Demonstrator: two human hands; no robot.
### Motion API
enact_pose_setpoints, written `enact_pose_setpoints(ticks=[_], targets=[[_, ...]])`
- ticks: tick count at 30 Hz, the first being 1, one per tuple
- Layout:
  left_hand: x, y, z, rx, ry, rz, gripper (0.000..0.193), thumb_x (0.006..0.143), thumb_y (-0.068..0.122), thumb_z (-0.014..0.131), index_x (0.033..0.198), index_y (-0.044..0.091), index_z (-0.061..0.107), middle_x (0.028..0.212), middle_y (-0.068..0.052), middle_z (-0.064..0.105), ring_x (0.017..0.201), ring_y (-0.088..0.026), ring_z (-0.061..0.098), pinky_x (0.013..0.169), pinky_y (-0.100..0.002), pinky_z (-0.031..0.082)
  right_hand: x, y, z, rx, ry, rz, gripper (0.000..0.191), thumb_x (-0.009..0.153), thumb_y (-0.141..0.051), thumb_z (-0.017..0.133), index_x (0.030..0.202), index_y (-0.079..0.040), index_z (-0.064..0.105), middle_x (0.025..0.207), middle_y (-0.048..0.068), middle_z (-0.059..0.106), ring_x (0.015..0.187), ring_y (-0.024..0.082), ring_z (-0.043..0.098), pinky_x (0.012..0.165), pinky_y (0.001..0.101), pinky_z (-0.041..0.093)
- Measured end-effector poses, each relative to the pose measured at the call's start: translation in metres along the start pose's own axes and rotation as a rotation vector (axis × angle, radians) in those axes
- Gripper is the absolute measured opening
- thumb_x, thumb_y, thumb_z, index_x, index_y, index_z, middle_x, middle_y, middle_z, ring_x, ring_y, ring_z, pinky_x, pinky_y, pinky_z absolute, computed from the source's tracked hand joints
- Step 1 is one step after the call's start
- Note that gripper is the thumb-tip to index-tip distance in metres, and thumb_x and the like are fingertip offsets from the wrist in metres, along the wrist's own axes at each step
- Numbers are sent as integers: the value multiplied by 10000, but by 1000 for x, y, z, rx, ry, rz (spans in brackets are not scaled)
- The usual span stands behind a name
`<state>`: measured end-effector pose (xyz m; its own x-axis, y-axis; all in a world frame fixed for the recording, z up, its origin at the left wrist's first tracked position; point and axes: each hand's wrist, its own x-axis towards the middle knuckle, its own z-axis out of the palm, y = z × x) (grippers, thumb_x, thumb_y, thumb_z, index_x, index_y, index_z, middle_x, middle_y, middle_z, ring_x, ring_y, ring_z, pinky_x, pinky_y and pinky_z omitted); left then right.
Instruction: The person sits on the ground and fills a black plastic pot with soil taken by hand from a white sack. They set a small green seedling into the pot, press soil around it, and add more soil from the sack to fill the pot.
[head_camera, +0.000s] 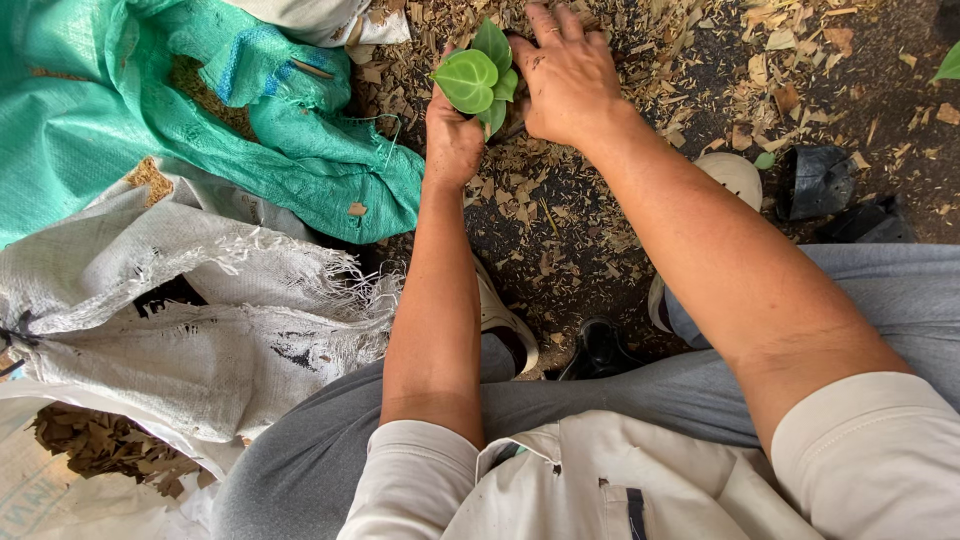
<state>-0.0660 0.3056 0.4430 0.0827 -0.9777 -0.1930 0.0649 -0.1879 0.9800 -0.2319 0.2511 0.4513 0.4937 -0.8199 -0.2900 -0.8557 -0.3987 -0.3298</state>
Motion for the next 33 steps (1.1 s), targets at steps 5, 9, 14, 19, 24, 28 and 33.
enact_pose_setpoints(ticks=[5, 9, 14, 19, 24, 28, 33], targets=[[-8, 5, 3, 401, 52, 178, 578, 913, -10, 847, 1429, 25, 587, 1685, -167, 233, 1436, -281, 499, 1217, -370, 461, -14, 15, -8, 275, 143, -79, 461, 922, -24, 665, 1382, -53, 662, 1644, 201, 414, 1470, 387, 432, 1201, 512, 403], [-13, 7, 19, -545, 141, -141, 847, 847, 55, 771, 1559, 241, 350, 1674, -243, 241, 1306, -337, 547, 1093, -455, 513, -33, 26, -14, 253, 190, -137, 336, 852, 41, 672, 1138, -105, 771, 1568, 175, 493, 1401, 375, 479, 1160, 491, 426], [-20, 8, 43, 147, 209, 222, 952, 911, 125, 747, 1670, 283, 194, 1632, -170, 197, 1348, -298, 542, 1136, -406, 496, -47, 37, -12, 225, 181, -76, 128, 879, -37, 745, 938, -142, 788, 1483, 93, 569, 1376, 350, 502, 1119, 495, 439], [-21, 0, 64, 641, 253, 379, 1070, 904, 166, 758, 1688, 273, 38, 1667, -211, 171, 1274, -244, 543, 1058, -354, 512, -55, 50, -14, 312, 207, -97, 107, 863, -56, 773, 902, -152, 797, 1475, 109, 568, 1341, 346, 503, 1104, 487, 442], [-9, -7, 77, -580, 364, -82, 1013, 952, 39, 678, 1736, 238, 69, 1453, -179, 355, 1224, -288, 495, 1011, -377, 507, -59, 61, -11, 341, 170, -78, 83, 876, -72, 773, 892, -151, 791, 1456, 88, 581, 1343, 328, 517, 1108, 489, 446], [-21, -12, 69, 584, 185, 270, 1185, 784, 4, 919, 1640, 203, 123, 1654, -155, 197, 1399, -250, 500, 1204, -394, 468, -61, 73, -5, 549, 213, -60, 194, 989, -30, 695, 1133, -149, 748, 1512, 83, 590, 1364, 289, 539, 1205, 463, 428], [-30, -17, 49, 179, 121, 61, 1164, 817, -71, 854, 1662, 184, 96, 1606, -110, 398, 1443, -272, 475, 1230, -416, 428, -69, 74, -13, 336, 119, 160, 575, 899, -137, 767, 1425, -50, 551, 1538, 238, 397, 1369, 406, 430, 1105, 574, 400]])
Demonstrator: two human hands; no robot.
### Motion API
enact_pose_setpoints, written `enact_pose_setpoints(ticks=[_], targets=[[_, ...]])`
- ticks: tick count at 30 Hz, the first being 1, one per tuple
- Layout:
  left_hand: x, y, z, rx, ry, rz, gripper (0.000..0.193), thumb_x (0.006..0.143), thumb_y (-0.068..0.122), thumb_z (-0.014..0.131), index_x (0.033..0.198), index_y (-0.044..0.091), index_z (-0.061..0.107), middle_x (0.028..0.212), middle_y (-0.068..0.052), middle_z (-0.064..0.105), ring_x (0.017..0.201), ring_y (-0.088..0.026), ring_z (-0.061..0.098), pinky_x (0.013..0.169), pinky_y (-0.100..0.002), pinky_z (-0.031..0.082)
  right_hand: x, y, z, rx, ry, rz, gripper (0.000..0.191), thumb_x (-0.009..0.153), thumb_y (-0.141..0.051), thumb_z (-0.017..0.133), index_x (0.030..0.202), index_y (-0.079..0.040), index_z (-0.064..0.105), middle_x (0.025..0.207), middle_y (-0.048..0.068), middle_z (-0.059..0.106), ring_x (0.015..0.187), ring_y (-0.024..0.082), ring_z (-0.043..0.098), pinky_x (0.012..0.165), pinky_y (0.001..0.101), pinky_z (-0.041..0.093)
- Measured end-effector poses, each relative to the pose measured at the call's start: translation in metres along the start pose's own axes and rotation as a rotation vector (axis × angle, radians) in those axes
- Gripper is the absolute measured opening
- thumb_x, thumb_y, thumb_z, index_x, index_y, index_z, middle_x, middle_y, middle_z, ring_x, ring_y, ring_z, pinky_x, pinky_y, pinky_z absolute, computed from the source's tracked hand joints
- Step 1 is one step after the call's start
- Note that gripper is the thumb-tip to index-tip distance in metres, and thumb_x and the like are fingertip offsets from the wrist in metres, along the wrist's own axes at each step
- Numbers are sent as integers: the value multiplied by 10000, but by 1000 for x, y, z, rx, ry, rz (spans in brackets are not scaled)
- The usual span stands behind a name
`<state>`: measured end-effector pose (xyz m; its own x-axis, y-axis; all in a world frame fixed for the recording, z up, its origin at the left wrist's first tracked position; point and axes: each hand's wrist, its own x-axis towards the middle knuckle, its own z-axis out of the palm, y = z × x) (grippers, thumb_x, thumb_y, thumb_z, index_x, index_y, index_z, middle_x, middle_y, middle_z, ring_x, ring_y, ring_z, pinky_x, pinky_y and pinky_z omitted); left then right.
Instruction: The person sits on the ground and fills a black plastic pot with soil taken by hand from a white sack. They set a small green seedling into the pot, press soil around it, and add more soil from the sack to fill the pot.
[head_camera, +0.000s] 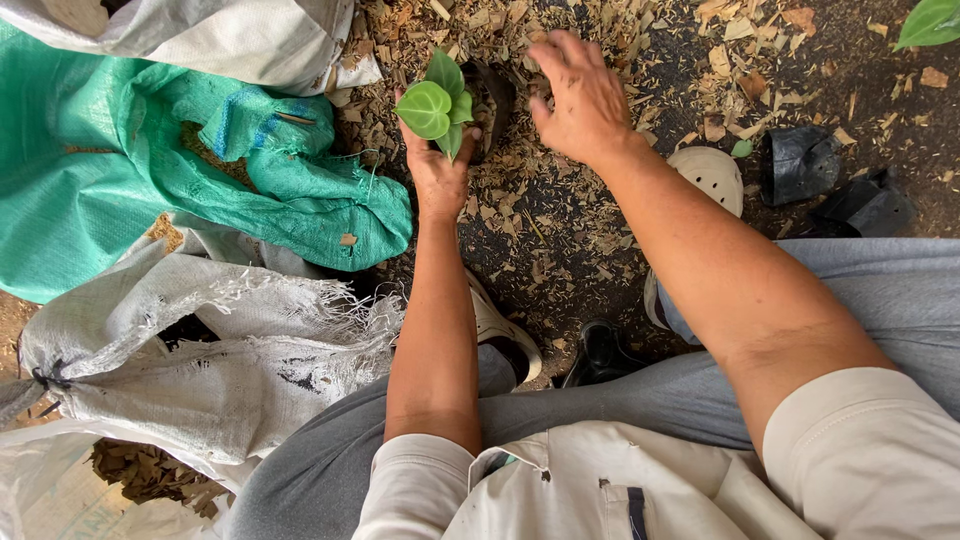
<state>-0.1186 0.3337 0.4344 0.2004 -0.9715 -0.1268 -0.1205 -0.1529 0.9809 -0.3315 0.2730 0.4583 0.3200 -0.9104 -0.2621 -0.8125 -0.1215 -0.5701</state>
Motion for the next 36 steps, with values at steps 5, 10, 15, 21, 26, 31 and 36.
enact_pose_setpoints(ticks=[5, 10, 15, 21, 26, 31, 36], targets=[[1, 1, -20, -82, -27, -56, 635, 882, -27, 775, 1458, 153, 578, 1675, -150, 309, 1510, -333, 440, 1208, -469, 522, -19, -23, 11, -269, -250, 33, 824, 726, -187, 828, 1463, -69, 480, 1589, 260, 256, 1398, 466, 356, 1004, 607, 440], [2, 12, -49, 4, -58, -2, 335, 889, 34, 846, 1189, 155, 756, 1710, -156, 200, 1607, -357, 218, 1272, -495, 313, -35, -33, 36, -369, -237, 3, 536, 909, 106, 616, 1377, -152, 657, 1566, 187, 420, 1413, 418, 424, 1057, 465, 532], [2, 21, -66, -52, -75, 60, 494, 827, -86, 583, 1205, 156, 788, 1779, -137, 223, 1654, -341, 257, 1353, -488, 244, -15, -47, 19, 3, -156, 223, 472, 899, 55, 667, 1330, -136, 666, 1400, 150, 578, 1207, 270, 598, 1054, 352, 533], [5, 39, -79, -349, -74, -75, 677, 670, -249, 581, 1177, 163, 759, 1740, -105, 113, 1571, -343, 268, 1233, -463, 393, 49, -110, -50, 627, -215, 501, 481, 935, -59, 663, 1399, -173, 612, 1230, 72, 676, 952, 162, 669, 845, 273, 616], [7, 52, -91, -203, -45, -38, 634, 764, -279, 657, 1207, 163, 754, 1746, -103, 109, 1603, -334, 198, 1262, -446, 346, 86, -178, -93, 561, -438, 237, 476, 938, -71, 684, 1402, -147, 612, 1200, 94, 685, 931, 155, 640, 775, 280, 586], [7, 61, -102, -163, -53, -25, 627, 723, -257, 646, 1151, 183, 775, 1738, -113, 95, 1604, -338, 155, 1270, -462, 323, 114, -236, -91, -107, -719, 73, 508, 924, -196, 711, 1421, -266, 635, 1273, 113, 686, 1024, 281, 648, 874, 475, 542], [9, 60, -109, -108, -62, -53, 538, 789, -176, 718, 1174, 195, 774, 1743, -117, 95, 1603, -329, 180, 1267, -453, 317, 126, -257, -65, -390, -770, -62, 602, 866, -282, 783, 1436, -285, 589, 1344, 137, 633, 1153, 311, 631, 957, 521, 523]])
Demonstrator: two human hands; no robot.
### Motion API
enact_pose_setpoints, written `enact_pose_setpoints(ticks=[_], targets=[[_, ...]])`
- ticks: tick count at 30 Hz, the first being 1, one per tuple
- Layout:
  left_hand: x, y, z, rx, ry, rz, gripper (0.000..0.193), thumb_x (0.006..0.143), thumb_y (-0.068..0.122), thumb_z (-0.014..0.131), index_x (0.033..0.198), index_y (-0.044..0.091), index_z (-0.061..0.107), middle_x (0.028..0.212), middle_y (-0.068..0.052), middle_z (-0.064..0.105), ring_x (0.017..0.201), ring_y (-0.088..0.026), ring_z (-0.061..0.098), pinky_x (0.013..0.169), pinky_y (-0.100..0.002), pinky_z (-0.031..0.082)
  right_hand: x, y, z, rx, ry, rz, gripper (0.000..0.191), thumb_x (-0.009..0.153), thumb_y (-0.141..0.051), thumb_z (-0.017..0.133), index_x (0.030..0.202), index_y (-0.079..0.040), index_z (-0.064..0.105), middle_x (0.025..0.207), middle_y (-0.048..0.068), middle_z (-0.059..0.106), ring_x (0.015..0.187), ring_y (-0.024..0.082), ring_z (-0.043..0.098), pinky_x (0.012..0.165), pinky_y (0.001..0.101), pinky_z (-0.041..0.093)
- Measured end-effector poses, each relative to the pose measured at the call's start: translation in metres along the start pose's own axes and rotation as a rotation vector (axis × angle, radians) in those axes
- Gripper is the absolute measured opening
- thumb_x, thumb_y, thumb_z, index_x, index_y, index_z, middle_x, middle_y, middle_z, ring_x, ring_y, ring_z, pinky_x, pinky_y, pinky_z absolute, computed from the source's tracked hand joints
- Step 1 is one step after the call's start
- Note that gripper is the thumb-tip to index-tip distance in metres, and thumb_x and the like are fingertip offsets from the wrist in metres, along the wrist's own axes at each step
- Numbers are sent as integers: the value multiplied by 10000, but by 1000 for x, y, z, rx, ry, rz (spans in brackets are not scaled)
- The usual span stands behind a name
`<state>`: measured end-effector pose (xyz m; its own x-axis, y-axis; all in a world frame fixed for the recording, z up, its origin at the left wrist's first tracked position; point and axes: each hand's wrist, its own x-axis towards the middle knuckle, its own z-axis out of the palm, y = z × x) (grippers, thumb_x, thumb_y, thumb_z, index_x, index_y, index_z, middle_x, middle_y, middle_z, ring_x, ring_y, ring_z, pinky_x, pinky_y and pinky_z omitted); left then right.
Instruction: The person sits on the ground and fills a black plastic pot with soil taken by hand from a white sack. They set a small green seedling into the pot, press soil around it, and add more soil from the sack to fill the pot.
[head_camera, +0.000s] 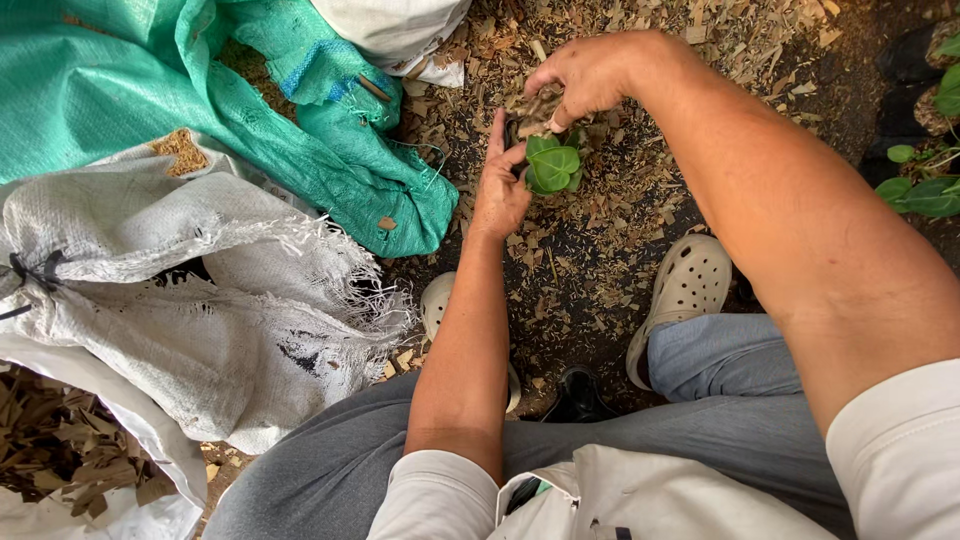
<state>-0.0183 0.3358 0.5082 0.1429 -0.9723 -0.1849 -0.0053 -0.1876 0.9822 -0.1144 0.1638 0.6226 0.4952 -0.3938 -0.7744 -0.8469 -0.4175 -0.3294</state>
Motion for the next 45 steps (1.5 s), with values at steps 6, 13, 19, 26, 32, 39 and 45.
enact_pose_setpoints(ticks=[6, 13, 19, 26, 32, 39, 45], targets=[[-2, -1, -4, -45, 2, 35, 589, 762, -210, 663, 1202, 167, 769, 1751, -128, 87, 1617, -330, 161, 1275, -446, 301, -8, -2, 9, -131, 174, 84, 510, 950, -384, 695, 1449, -318, 619, 1196, 117, 728, 1110, 304, 681, 996, 513, 532], [-4, 6, -2, -32, 7, 18, 568, 767, -181, 713, 1199, 184, 768, 1746, -135, 69, 1604, -320, 207, 1275, -444, 284, -3, -4, 22, -310, 245, 110, 634, 859, -502, 785, 1437, -320, 597, 1072, 88, 716, 1056, 295, 665, 1019, 489, 492], [4, -6, 2, -51, 5, 33, 615, 722, -252, 630, 1156, 153, 789, 1747, -140, 90, 1610, -349, 155, 1276, -489, 283, 5, 10, 28, -208, 340, 205, 545, 869, -453, 795, 1372, -298, 653, 1048, 84, 724, 1037, 295, 673, 1047, 547, 448], [9, -6, 3, 54, 75, -7, 740, 651, -5, 649, 1366, 181, 688, 1756, -160, 212, 1611, -365, 271, 1289, -490, 308, 6, 45, 30, 162, 288, 176, 469, 935, -498, 766, 1330, -260, 680, 1208, 112, 698, 1145, 310, 653, 995, 514, 505], [14, 6, 16, 289, 83, -31, 746, 710, 192, 792, 1428, 162, 593, 1694, -212, 209, 1532, -384, 348, 1212, -480, 394, 5, 62, 37, 142, 283, 169, 558, 851, -349, 792, 1376, -247, 634, 1271, 83, 700, 1161, 285, 658, 990, 491, 529], [20, -2, 24, 372, 46, -194, 585, 888, 162, 613, 1470, 192, 556, 1686, -258, 144, 1544, -404, 261, 1197, -485, 364, -22, 73, 47, 969, 382, 174, 351, 1076, -418, 490, 1342, -228, 617, 1514, 90, 522, 1356, 250, 506, 1063, 517, 466], [-2, -5, 29, 446, 80, -32, 645, 834, 24, 542, 1465, 147, 586, 1701, -270, 200, 1571, -440, 272, 1273, -483, 315, -47, 69, 136, 1216, 793, 245, 282, 1078, -195, 466, 1296, -233, 641, 1513, 94, 570, 1346, 297, 577, 1144, 427, 524]])
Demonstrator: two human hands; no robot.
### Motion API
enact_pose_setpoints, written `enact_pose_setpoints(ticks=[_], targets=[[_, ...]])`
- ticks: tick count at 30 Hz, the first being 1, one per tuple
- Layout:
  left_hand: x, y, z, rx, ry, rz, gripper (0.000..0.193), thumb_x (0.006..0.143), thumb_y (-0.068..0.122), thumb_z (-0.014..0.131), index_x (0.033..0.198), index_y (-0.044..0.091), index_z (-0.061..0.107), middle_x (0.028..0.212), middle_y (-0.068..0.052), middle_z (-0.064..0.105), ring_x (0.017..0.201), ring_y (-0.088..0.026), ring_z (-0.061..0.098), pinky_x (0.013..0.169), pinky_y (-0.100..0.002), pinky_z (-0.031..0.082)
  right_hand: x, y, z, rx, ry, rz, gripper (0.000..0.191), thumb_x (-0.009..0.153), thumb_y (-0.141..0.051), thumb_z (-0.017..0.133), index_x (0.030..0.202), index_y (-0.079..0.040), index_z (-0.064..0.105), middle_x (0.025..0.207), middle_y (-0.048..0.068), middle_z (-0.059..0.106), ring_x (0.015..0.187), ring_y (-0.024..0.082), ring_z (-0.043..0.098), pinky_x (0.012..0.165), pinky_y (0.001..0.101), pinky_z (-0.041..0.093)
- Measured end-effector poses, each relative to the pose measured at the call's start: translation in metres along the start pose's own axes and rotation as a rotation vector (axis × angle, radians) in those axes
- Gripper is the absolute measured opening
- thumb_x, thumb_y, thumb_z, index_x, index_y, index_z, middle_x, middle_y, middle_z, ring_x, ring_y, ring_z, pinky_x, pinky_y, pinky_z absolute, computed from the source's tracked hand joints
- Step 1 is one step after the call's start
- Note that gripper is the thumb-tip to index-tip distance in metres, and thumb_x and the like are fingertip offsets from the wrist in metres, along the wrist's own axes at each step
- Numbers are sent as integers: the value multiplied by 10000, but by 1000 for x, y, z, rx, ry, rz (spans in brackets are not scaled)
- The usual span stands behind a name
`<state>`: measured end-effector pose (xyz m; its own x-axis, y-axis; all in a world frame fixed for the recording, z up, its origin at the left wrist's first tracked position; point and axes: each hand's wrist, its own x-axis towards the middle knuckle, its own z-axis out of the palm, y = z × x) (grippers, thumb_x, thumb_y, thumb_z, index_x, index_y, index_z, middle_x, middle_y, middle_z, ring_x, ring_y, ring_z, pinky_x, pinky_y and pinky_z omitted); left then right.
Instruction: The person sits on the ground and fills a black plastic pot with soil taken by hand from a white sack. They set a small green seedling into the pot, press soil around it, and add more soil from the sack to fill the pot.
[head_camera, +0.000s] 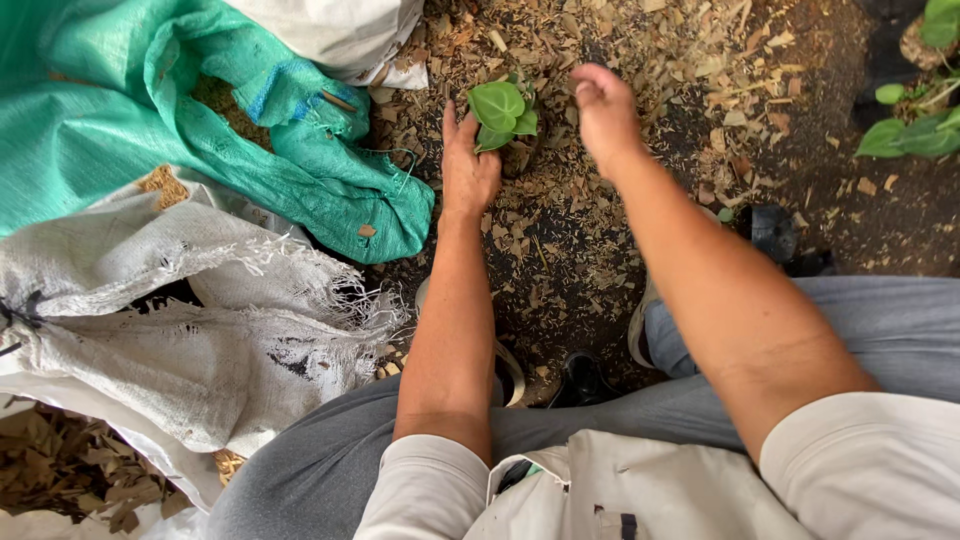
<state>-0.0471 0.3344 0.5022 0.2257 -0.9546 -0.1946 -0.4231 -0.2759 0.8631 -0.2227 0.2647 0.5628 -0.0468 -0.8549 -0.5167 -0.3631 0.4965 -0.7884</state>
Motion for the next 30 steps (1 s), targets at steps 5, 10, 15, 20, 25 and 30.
enact_pose_setpoints(ticks=[5, 10, 15, 20, 25, 30], targets=[[-30, 19, 15, -141, 94, 52, 617, 800, 87, 716, 1403, 185, 631, 1695, -242, 211, 1565, -451, 243, 1276, -503, 255, -46, 55, 7, -241, 193, -427, 246, 990, -82, 685, 1211, -186, 715, 1606, 102, 464, 1491, 334, 464, 1278, 439, 355], [-40, 42, 34, 11, 123, -22, 549, 744, 203, 929, 1247, 190, 712, 1714, -192, 174, 1581, -482, 84, 1270, -550, 152, -70, 73, -9, -523, 67, -535, 403, 960, -183, 762, 1346, -169, 649, 1718, 176, 222, 1583, 378, 238, 1303, 502, 224], [-41, 57, 57, -179, 198, 68, 434, 871, 154, 835, 1293, 150, 731, 1678, -186, 266, 1550, -412, 280, 1248, -498, 308, -58, 68, -25, -747, -105, -462, 655, 890, -287, 729, 1493, -133, 525, 1678, 252, -12, 1535, 474, -17, 1220, 639, 79], [-42, 53, 73, -414, 232, 116, 377, 923, 97, 774, 1293, 75, 702, 1575, -127, 467, 1420, -285, 521, 1171, -392, 437, -39, 66, -27, -992, -159, -462, 781, 850, -450, 710, 1509, -93, 489, 1685, 260, -32, 1526, 483, -83, 1209, 669, 15], [-38, 43, 68, -486, 194, 176, 330, 935, 52, 777, 1260, 40, 722, 1497, -124, 550, 1386, -279, 550, 1170, -386, 446, -26, 50, -17, -1209, -238, -341, 872, 799, -499, 736, 1510, -62, 486, 1698, 245, -31, 1527, 483, -120, 1194, 679, -17], [-36, 27, 51, -344, 140, 144, 407, 889, 51, 763, 1291, 45, 698, 1533, -188, 479, 1435, -337, 468, 1194, -436, 400, -20, 46, -1, -1214, -227, -321, 909, 792, -559, 711, 1524, -78, 469, 1707, 225, -18, 1523, 483, -107, 1196, 679, 11]])
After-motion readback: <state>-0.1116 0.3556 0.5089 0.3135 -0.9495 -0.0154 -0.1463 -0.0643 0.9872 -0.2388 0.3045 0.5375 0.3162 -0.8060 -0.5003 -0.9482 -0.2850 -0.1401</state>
